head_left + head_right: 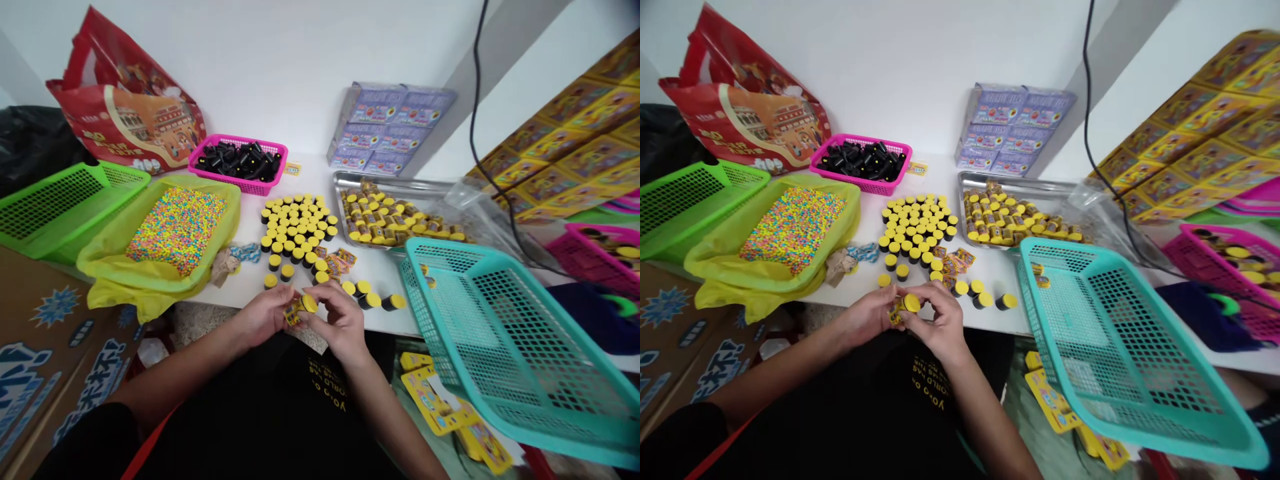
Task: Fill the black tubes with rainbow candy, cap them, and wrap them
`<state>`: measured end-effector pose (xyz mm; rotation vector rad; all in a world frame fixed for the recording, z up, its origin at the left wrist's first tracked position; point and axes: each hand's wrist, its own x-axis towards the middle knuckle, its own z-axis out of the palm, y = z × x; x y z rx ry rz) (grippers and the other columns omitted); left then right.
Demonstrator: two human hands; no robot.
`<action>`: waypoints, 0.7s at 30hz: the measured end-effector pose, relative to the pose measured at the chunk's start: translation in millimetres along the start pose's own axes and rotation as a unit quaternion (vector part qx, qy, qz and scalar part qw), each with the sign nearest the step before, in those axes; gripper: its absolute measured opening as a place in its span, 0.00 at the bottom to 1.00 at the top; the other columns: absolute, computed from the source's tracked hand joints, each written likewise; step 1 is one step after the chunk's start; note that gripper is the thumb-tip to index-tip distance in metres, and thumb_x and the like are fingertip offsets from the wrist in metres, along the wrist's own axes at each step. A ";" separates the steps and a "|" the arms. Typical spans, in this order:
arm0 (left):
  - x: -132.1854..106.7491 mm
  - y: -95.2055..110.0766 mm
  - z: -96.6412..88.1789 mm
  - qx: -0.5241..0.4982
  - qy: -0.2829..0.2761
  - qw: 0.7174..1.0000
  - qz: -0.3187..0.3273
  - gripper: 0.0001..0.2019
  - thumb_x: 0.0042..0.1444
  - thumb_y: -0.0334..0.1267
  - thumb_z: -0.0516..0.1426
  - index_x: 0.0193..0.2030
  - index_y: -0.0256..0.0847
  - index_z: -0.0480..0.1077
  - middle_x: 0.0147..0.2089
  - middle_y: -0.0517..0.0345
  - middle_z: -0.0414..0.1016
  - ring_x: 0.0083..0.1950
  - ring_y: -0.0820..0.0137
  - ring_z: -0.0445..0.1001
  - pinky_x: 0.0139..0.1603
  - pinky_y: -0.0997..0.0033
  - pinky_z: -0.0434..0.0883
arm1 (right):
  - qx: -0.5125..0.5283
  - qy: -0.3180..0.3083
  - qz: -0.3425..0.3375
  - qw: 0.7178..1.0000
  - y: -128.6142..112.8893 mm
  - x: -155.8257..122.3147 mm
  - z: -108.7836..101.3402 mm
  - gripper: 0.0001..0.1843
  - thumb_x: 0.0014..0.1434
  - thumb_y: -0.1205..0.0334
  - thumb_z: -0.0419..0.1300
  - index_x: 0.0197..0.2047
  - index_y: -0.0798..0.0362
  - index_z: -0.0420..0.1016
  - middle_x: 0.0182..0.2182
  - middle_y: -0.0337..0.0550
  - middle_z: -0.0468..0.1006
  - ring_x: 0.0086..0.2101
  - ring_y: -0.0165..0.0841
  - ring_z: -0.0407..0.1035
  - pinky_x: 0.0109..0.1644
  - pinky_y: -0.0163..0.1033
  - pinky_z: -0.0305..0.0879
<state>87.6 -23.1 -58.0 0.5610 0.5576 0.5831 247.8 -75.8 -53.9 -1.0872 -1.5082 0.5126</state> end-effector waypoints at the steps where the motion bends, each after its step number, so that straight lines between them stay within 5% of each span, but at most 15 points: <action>1: 0.8 0.5 1.1 -0.007 -0.002 1.000 -0.011 0.19 0.47 0.48 0.69 0.37 0.35 0.73 0.34 0.53 0.78 0.30 0.70 0.75 0.32 0.70 0.72 | -0.039 0.027 -0.032 0.998 -1.4 -0.4 0.4 0.13 0.54 0.63 0.69 0.44 0.47 0.77 0.33 0.40 0.73 0.34 0.34 0.69 0.38 0.42 0.69; 4: 3.3 5.6 6.2 -0.023 0.008 1.000 -0.005 0.13 0.48 0.39 0.69 0.35 0.35 0.73 0.32 0.56 0.77 0.29 0.71 0.75 0.32 0.71 0.72 | -0.121 0.074 -0.116 0.983 -6.2 -1.2 0.8 0.17 0.54 0.67 0.68 0.47 0.47 0.75 0.38 0.44 0.74 0.38 0.37 0.70 0.41 0.45 0.70; 8: 7.0 14.5 14.2 -0.018 0.016 0.999 0.028 0.15 0.42 0.31 0.70 0.36 0.36 0.73 0.33 0.56 0.77 0.33 0.69 0.77 0.33 0.72 0.71 | -0.121 0.058 -0.100 0.986 -6.9 -2.6 -0.9 0.19 0.57 0.63 0.66 0.52 0.49 0.73 0.38 0.45 0.74 0.36 0.37 0.69 0.38 0.44 0.70; 17: 19.9 8.3 21.4 -0.084 0.061 0.995 0.002 0.09 0.48 0.35 0.68 0.30 0.34 0.74 0.28 0.58 0.75 0.26 0.75 0.71 0.28 0.75 0.67 | -0.214 0.063 -0.186 0.957 3.8 -6.9 -1.5 0.25 0.57 0.69 0.66 0.58 0.49 0.71 0.39 0.49 0.74 0.37 0.39 0.70 0.39 0.46 0.73; 21: 20.1 7.5 20.6 -0.074 0.073 0.995 -0.007 0.06 0.53 0.35 0.66 0.33 0.34 0.75 0.29 0.56 0.76 0.28 0.74 0.73 0.30 0.74 0.68 | -0.174 0.068 -0.125 0.974 6.4 -7.9 -3.5 0.22 0.60 0.67 0.64 0.57 0.49 0.72 0.39 0.47 0.75 0.37 0.38 0.71 0.37 0.44 0.73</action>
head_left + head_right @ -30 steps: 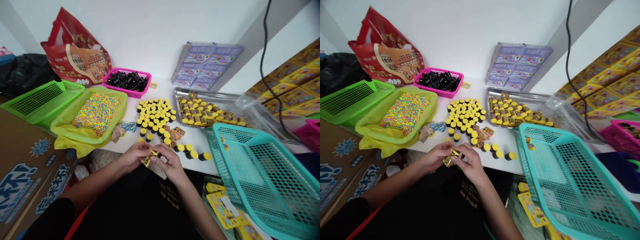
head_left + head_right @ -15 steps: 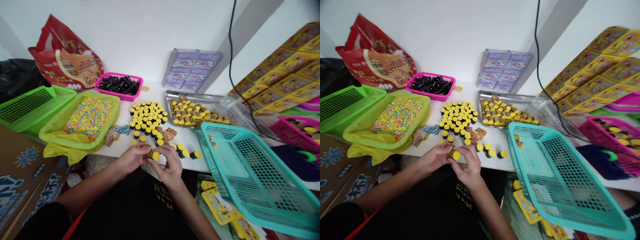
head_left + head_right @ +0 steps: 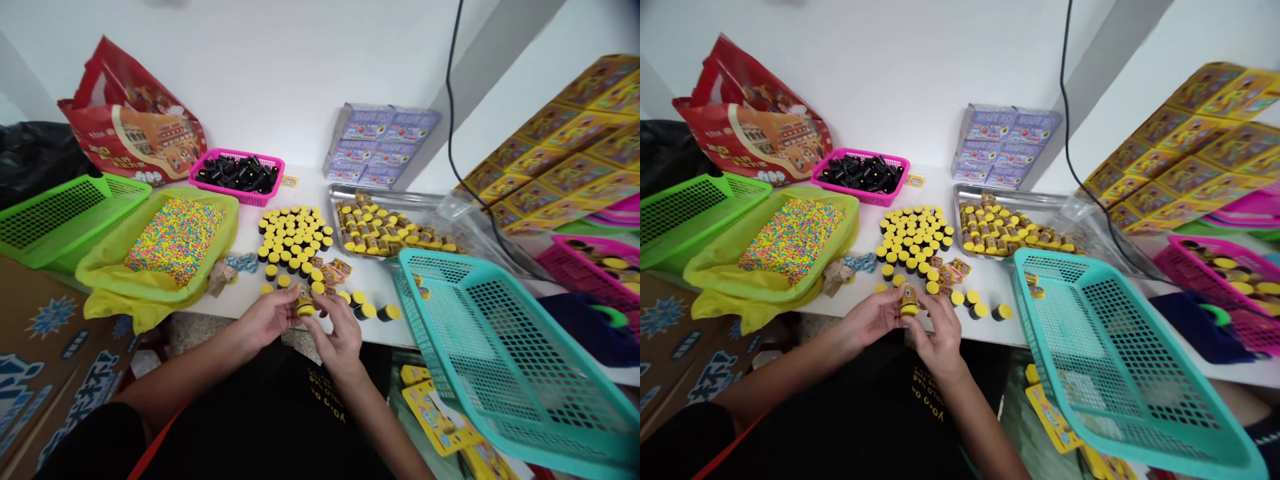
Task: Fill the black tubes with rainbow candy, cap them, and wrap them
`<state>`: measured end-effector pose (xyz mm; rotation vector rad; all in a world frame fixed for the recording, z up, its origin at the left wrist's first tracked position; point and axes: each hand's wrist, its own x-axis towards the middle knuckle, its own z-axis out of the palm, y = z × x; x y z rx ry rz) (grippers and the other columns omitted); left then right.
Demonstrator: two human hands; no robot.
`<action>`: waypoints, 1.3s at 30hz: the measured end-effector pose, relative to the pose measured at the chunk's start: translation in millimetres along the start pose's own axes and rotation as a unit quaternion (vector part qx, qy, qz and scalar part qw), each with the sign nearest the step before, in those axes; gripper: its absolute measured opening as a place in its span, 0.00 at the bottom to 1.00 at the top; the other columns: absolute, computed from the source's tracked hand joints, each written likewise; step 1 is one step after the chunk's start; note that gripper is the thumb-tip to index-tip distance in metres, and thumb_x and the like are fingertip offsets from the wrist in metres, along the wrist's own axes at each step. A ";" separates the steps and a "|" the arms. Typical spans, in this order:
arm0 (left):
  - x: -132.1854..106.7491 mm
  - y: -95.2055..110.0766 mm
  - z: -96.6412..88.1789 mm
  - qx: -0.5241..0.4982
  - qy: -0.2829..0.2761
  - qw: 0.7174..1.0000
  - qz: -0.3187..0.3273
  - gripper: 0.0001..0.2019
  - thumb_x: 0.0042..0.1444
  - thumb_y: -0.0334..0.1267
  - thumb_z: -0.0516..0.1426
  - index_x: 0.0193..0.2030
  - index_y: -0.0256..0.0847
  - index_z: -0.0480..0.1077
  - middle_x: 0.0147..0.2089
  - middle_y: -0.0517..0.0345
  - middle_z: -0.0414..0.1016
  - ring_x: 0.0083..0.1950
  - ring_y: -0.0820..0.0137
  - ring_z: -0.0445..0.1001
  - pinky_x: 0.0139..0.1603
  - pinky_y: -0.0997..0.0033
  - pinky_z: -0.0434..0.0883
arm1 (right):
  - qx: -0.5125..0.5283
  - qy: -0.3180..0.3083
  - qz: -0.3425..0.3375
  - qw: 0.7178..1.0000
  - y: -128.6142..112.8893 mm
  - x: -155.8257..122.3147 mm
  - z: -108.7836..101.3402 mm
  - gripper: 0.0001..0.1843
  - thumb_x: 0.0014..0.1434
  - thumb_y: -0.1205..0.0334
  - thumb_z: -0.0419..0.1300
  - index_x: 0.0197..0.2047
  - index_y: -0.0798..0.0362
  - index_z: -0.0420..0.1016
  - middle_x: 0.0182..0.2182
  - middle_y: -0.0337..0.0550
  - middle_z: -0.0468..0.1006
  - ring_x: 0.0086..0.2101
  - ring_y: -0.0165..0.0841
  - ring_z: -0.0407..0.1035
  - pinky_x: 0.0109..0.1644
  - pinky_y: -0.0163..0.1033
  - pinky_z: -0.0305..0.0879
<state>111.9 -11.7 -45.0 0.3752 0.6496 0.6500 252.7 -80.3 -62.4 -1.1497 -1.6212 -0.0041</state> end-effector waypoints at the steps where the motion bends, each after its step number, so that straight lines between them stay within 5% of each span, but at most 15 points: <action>1: -0.5 0.6 -0.2 0.006 -0.004 1.000 -0.002 0.06 0.54 0.35 0.65 0.34 0.33 0.75 0.30 0.55 0.77 0.29 0.73 0.73 0.31 0.74 0.69 | 0.003 0.007 0.018 1.000 0.8 -0.1 0.1 0.20 0.61 0.67 0.63 0.56 0.49 0.72 0.39 0.47 0.75 0.36 0.37 0.71 0.37 0.44 0.73; 29: -2.8 -9.3 7.6 0.023 -0.024 0.999 0.021 0.10 0.49 0.38 0.68 0.32 0.35 0.74 0.30 0.57 0.76 0.29 0.74 0.73 0.35 0.73 0.69 | -0.013 0.060 -0.019 0.998 0.3 -2.9 -0.3 0.19 0.60 0.72 0.62 0.53 0.46 0.76 0.37 0.46 0.78 0.36 0.37 0.72 0.39 0.47 0.72; 39: -3.7 -12.2 6.2 0.056 -0.022 0.998 0.018 0.12 0.49 0.39 0.68 0.35 0.36 0.73 0.30 0.58 0.76 0.28 0.75 0.72 0.34 0.74 0.68 | 0.063 0.078 0.057 0.993 2.6 -8.5 -0.4 0.10 0.59 0.68 0.64 0.44 0.47 0.80 0.31 0.42 0.78 0.31 0.35 0.72 0.36 0.44 0.72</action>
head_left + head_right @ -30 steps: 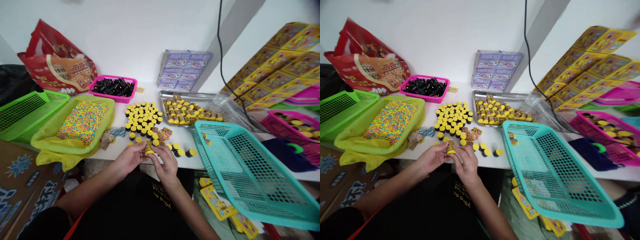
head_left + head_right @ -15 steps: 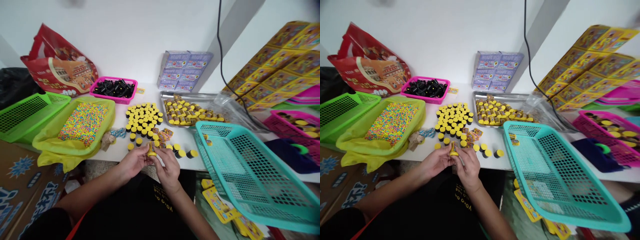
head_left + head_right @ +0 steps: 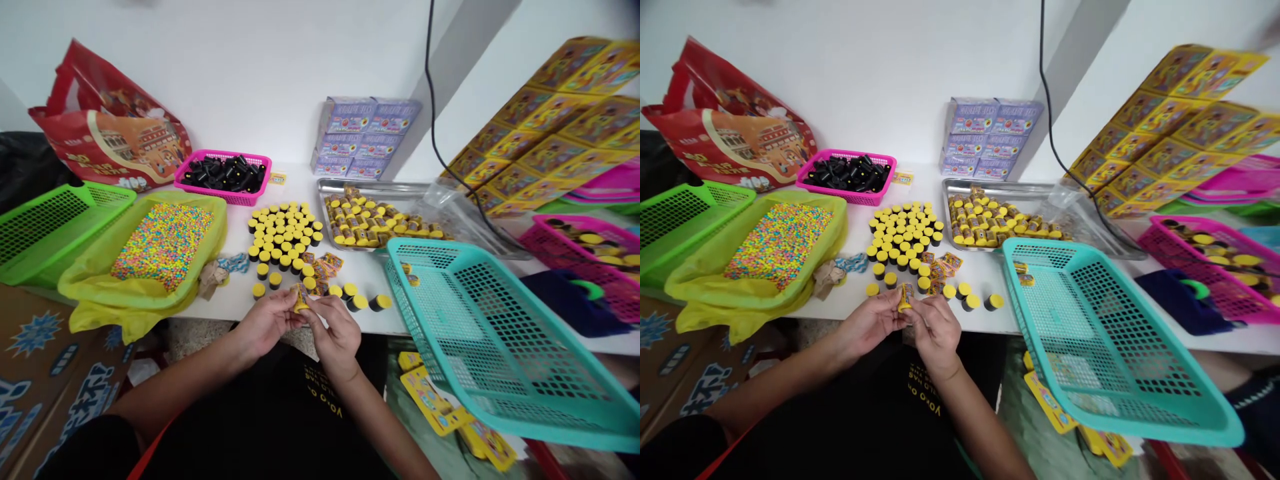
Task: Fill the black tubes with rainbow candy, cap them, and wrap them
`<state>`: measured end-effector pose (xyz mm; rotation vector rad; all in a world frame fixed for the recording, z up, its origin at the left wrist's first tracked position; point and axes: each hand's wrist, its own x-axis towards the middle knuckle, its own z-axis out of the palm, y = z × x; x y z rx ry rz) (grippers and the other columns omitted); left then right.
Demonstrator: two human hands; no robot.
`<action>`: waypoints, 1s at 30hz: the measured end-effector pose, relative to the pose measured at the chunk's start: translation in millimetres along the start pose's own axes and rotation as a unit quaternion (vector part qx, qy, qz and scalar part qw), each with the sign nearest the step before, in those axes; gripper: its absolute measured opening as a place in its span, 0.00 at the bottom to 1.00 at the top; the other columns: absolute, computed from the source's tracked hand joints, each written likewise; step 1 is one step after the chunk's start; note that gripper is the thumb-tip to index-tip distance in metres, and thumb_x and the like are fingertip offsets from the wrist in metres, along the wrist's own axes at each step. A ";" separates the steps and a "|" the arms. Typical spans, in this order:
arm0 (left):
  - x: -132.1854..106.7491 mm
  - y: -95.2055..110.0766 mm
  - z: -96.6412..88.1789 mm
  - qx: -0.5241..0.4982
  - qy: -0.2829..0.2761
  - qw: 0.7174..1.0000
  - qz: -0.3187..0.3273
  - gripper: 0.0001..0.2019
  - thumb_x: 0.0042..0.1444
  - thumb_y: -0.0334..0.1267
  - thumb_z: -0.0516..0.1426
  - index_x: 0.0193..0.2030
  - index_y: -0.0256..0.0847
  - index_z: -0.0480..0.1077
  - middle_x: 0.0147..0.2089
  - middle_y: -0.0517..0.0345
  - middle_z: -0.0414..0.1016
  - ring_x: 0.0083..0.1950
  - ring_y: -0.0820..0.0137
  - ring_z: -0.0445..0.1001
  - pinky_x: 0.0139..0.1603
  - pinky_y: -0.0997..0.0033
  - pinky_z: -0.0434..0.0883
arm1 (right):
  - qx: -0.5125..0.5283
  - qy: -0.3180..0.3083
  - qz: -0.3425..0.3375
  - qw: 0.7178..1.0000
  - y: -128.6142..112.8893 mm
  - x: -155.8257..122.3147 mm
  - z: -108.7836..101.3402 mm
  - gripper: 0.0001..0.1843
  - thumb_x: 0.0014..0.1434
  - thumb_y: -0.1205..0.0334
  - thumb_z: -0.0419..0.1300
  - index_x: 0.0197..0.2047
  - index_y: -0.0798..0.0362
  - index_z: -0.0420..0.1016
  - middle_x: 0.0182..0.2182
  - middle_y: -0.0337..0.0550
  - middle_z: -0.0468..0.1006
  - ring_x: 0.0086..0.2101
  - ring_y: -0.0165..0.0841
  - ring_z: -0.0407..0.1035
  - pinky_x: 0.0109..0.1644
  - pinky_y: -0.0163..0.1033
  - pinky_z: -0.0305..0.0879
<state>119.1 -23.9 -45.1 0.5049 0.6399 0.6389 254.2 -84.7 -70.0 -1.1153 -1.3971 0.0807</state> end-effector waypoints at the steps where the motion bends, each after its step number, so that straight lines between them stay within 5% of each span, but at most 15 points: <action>1: 0.0 0.5 0.6 0.002 -0.002 1.000 -0.005 0.12 0.49 0.40 0.68 0.35 0.36 0.73 0.30 0.58 0.76 0.27 0.76 0.72 0.34 0.74 0.68 | 0.009 -0.001 0.024 1.000 1.2 -1.0 0.0 0.09 0.60 0.67 0.64 0.43 0.48 0.80 0.31 0.42 0.78 0.32 0.35 0.73 0.37 0.44 0.72; 5: 0.4 1.8 1.8 0.015 -0.006 1.000 -0.017 0.13 0.48 0.42 0.69 0.32 0.36 0.72 0.26 0.59 0.74 0.25 0.76 0.72 0.30 0.75 0.66 | 0.020 -0.011 0.085 0.996 2.6 -0.9 -2.4 0.09 0.62 0.64 0.61 0.46 0.49 0.78 0.34 0.43 0.79 0.34 0.34 0.74 0.39 0.43 0.73; 14: 4.6 -2.5 2.1 0.026 -0.015 0.999 -0.036 0.13 0.46 0.41 0.69 0.32 0.35 0.73 0.26 0.60 0.73 0.25 0.76 0.70 0.28 0.76 0.66 | 0.012 -0.058 0.055 0.997 -1.8 12.7 -15.3 0.07 0.63 0.65 0.59 0.39 0.49 0.79 0.29 0.42 0.79 0.31 0.34 0.73 0.36 0.41 0.71; 21: 9.1 -15.8 11.2 0.095 -0.063 0.992 -0.046 0.16 0.48 0.45 0.69 0.35 0.36 0.73 0.32 0.56 0.75 0.31 0.71 0.73 0.31 0.73 0.71 | -0.139 -0.126 0.031 0.982 -20.1 8.7 -32.0 0.13 0.56 0.63 0.62 0.46 0.51 0.74 0.32 0.43 0.76 0.33 0.35 0.72 0.36 0.39 0.71; 26: 1.1 -5.9 12.5 0.230 -0.064 0.971 -0.023 0.21 0.54 0.55 0.62 0.41 0.36 0.72 0.33 0.51 0.77 0.28 0.68 0.74 0.24 0.73 0.66 | -0.274 -0.090 0.059 0.956 -3.3 44.6 -110.8 0.13 0.54 0.66 0.60 0.44 0.51 0.74 0.33 0.43 0.77 0.32 0.34 0.72 0.36 0.38 0.69; 30: -4.0 15.9 -13.9 0.328 0.043 0.938 0.104 0.18 0.51 0.53 0.64 0.35 0.37 0.73 0.28 0.56 0.74 0.25 0.71 0.70 0.23 0.74 0.64 | -0.423 -0.124 0.216 0.871 48.5 91.0 -190.7 0.08 0.46 0.67 0.65 0.34 0.52 0.74 0.24 0.37 0.74 0.25 0.32 0.68 0.30 0.36 0.62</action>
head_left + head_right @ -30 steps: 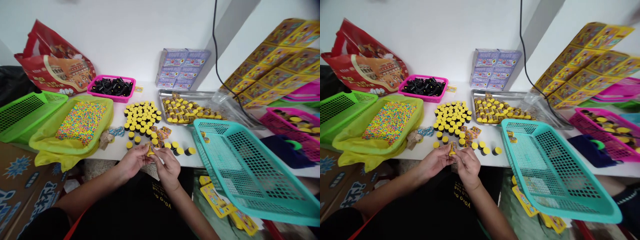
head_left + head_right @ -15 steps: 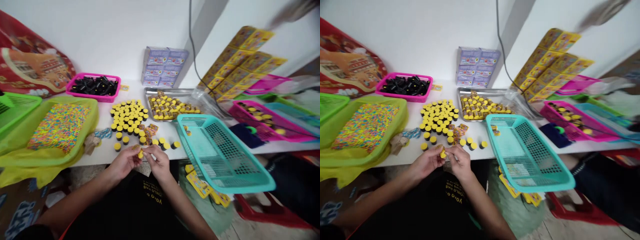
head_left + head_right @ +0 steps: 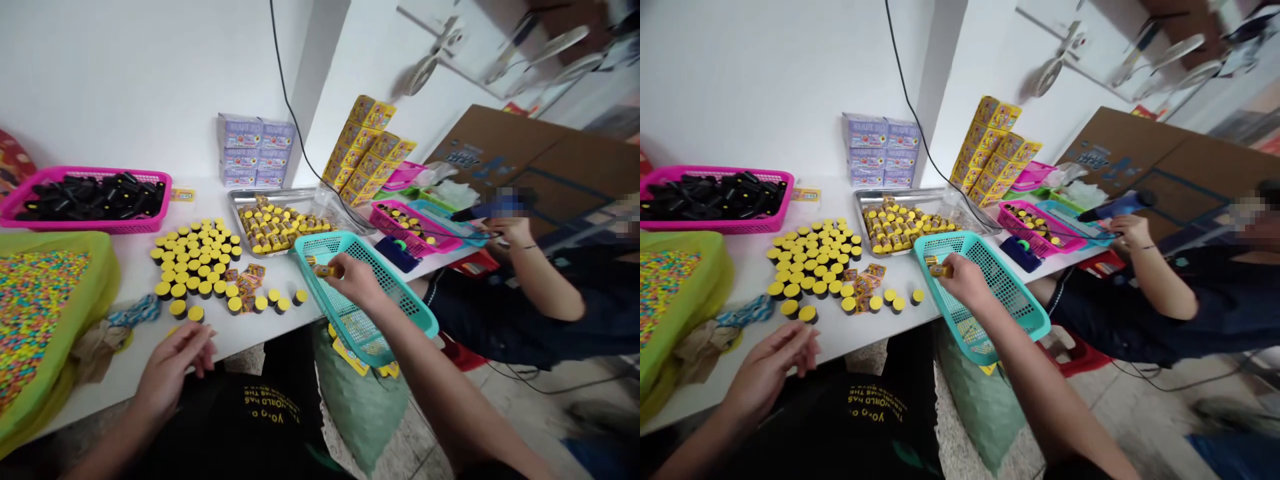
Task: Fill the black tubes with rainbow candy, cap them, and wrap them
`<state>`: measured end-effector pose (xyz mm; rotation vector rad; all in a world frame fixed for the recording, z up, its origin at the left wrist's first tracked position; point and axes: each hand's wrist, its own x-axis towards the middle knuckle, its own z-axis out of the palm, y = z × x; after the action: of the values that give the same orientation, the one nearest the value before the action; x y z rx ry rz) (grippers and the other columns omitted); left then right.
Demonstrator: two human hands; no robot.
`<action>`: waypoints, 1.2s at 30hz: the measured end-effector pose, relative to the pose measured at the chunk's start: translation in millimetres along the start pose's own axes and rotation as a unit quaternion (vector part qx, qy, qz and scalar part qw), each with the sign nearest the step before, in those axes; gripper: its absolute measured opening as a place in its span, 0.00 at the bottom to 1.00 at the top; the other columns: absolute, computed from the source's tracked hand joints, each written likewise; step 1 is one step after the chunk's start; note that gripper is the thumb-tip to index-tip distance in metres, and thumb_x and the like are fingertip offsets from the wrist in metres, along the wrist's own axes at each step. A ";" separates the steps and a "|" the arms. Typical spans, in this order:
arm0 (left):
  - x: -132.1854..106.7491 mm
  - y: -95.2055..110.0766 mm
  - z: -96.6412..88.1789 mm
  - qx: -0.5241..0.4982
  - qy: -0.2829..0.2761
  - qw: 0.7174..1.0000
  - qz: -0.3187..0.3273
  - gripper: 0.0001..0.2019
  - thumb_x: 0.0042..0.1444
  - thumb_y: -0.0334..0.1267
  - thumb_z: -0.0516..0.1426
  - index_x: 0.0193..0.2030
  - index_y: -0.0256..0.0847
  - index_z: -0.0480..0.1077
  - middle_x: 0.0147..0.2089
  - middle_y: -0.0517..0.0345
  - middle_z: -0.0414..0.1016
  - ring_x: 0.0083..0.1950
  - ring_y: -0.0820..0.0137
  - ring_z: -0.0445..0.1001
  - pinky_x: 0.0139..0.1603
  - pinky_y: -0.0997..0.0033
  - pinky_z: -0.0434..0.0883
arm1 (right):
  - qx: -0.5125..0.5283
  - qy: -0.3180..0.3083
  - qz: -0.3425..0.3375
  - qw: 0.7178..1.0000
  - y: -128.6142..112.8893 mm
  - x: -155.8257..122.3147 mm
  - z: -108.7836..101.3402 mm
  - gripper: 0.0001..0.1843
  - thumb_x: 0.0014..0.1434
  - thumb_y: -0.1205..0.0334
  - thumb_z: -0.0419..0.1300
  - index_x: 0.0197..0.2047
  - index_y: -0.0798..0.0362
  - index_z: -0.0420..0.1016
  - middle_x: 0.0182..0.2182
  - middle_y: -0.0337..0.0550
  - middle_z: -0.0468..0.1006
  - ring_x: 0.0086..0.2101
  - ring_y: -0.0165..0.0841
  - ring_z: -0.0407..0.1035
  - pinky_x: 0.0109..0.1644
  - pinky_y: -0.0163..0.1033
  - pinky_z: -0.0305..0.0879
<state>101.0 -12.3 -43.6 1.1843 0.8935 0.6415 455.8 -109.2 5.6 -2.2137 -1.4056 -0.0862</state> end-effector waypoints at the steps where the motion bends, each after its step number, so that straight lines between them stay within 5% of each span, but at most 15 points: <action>1: 1.0 -1.6 -10.5 0.018 0.036 0.999 0.022 0.18 0.50 0.53 0.64 0.33 0.38 0.73 0.27 0.58 0.73 0.25 0.71 0.69 0.23 0.74 0.64 | -0.016 -0.045 0.025 0.999 14.8 12.9 -0.9 0.08 0.44 0.68 0.66 0.31 0.52 0.74 0.22 0.35 0.73 0.24 0.31 0.67 0.29 0.36 0.61; 5: 5.0 -10.7 -44.6 0.115 0.138 0.978 0.103 0.16 0.50 0.52 0.64 0.30 0.41 0.73 0.23 0.60 0.70 0.24 0.71 0.66 0.23 0.74 0.63 | -0.009 -0.147 0.046 0.988 40.4 39.8 19.5 0.12 0.37 0.71 0.71 0.27 0.52 0.75 0.21 0.33 0.75 0.24 0.30 0.68 0.28 0.33 0.60; 8: 5.6 -20.5 -55.1 0.203 0.209 0.943 0.160 0.12 0.52 0.48 0.63 0.32 0.41 0.73 0.24 0.61 0.70 0.26 0.71 0.67 0.27 0.74 0.65 | -0.007 -0.149 0.046 0.988 36.6 41.4 32.8 0.12 0.38 0.72 0.70 0.29 0.53 0.76 0.25 0.38 0.78 0.25 0.31 0.69 0.29 0.35 0.62; 11: 9.0 -35.0 -59.7 0.248 0.235 0.912 0.226 0.11 0.52 0.45 0.63 0.35 0.40 0.73 0.29 0.60 0.72 0.29 0.71 0.69 0.33 0.73 0.68 | -0.025 -0.107 0.069 0.992 28.8 36.8 24.0 0.10 0.42 0.67 0.70 0.30 0.54 0.76 0.30 0.47 0.81 0.26 0.36 0.71 0.31 0.39 0.62; 15: 14.9 -49.4 -69.0 0.265 0.272 0.890 0.253 0.13 0.52 0.45 0.63 0.39 0.40 0.71 0.25 0.65 0.67 0.24 0.74 0.65 0.27 0.75 0.65 | 0.017 -0.040 0.054 0.998 2.7 5.9 -2.3 0.16 0.51 0.46 0.66 0.35 0.50 0.78 0.31 0.46 0.82 0.30 0.40 0.75 0.33 0.42 0.66; 18: 14.5 -46.6 -78.1 0.312 0.287 0.864 0.272 0.08 0.60 0.43 0.57 0.37 0.40 0.70 0.27 0.61 0.69 0.28 0.72 0.69 0.31 0.73 0.68 | 0.069 0.005 -0.070 0.995 -36.9 -43.0 -1.9 0.17 0.58 0.42 0.61 0.40 0.46 0.76 0.37 0.46 0.81 0.31 0.37 0.76 0.29 0.39 0.68; 22: 17.8 -35.4 -95.0 0.504 0.318 0.784 0.176 0.12 0.64 0.40 0.52 0.47 0.37 0.73 0.39 0.48 0.78 0.40 0.63 0.77 0.41 0.68 0.71 | 0.166 -0.023 -0.292 0.942 -86.1 -95.3 47.8 0.05 0.64 0.56 0.59 0.41 0.47 0.74 0.34 0.42 0.78 0.30 0.32 0.75 0.33 0.34 0.70; 24: 23.5 -32.2 -104.2 0.596 0.304 0.739 0.084 0.16 0.64 0.38 0.53 0.54 0.35 0.71 0.44 0.43 0.79 0.43 0.61 0.78 0.41 0.68 0.71 | 0.207 -0.048 -0.292 0.932 -99.8 -107.3 80.9 0.03 0.65 0.61 0.58 0.38 0.48 0.73 0.31 0.40 0.76 0.28 0.30 0.73 0.32 0.33 0.69; 26: 29.9 -30.8 -111.3 0.638 0.277 0.718 0.037 0.14 0.64 0.35 0.51 0.51 0.35 0.74 0.43 0.42 0.80 0.42 0.61 0.78 0.40 0.69 0.70 | 0.238 -0.078 -0.265 0.931 -106.2 -112.8 106.8 0.06 0.65 0.64 0.57 0.35 0.49 0.71 0.28 0.39 0.74 0.28 0.30 0.72 0.32 0.33 0.69; 30: 36.6 -28.4 -117.7 0.642 0.261 0.720 0.042 0.13 0.62 0.31 0.49 0.37 0.35 0.75 0.38 0.41 0.79 0.38 0.60 0.78 0.37 0.67 0.69 | 0.259 -0.090 -0.225 0.935 -103.2 -113.4 123.1 0.09 0.66 0.65 0.56 0.32 0.50 0.70 0.28 0.40 0.72 0.28 0.30 0.70 0.32 0.34 0.67; 33: 32.3 -21.8 -115.8 0.608 0.284 0.740 0.049 0.09 0.61 0.37 0.52 0.40 0.37 0.73 0.34 0.47 0.78 0.36 0.60 0.77 0.34 0.68 0.68 | 0.259 -0.044 -0.192 0.946 -91.9 -110.0 116.7 0.07 0.65 0.64 0.57 0.33 0.50 0.70 0.28 0.40 0.71 0.29 0.30 0.69 0.34 0.35 0.66; 36: 24.4 -4.7 -98.8 0.541 0.304 0.774 0.126 0.12 0.60 0.43 0.55 0.45 0.39 0.70 0.31 0.55 0.76 0.34 0.63 0.75 0.33 0.69 0.67 | 0.261 0.005 -0.151 0.954 -81.3 -110.8 113.0 0.07 0.64 0.63 0.60 0.33 0.50 0.71 0.27 0.39 0.71 0.26 0.30 0.67 0.31 0.35 0.65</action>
<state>29.0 56.1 -66.0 2.2213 1.8066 0.7534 310.5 -123.0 -96.2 -1.5606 -1.5398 0.1522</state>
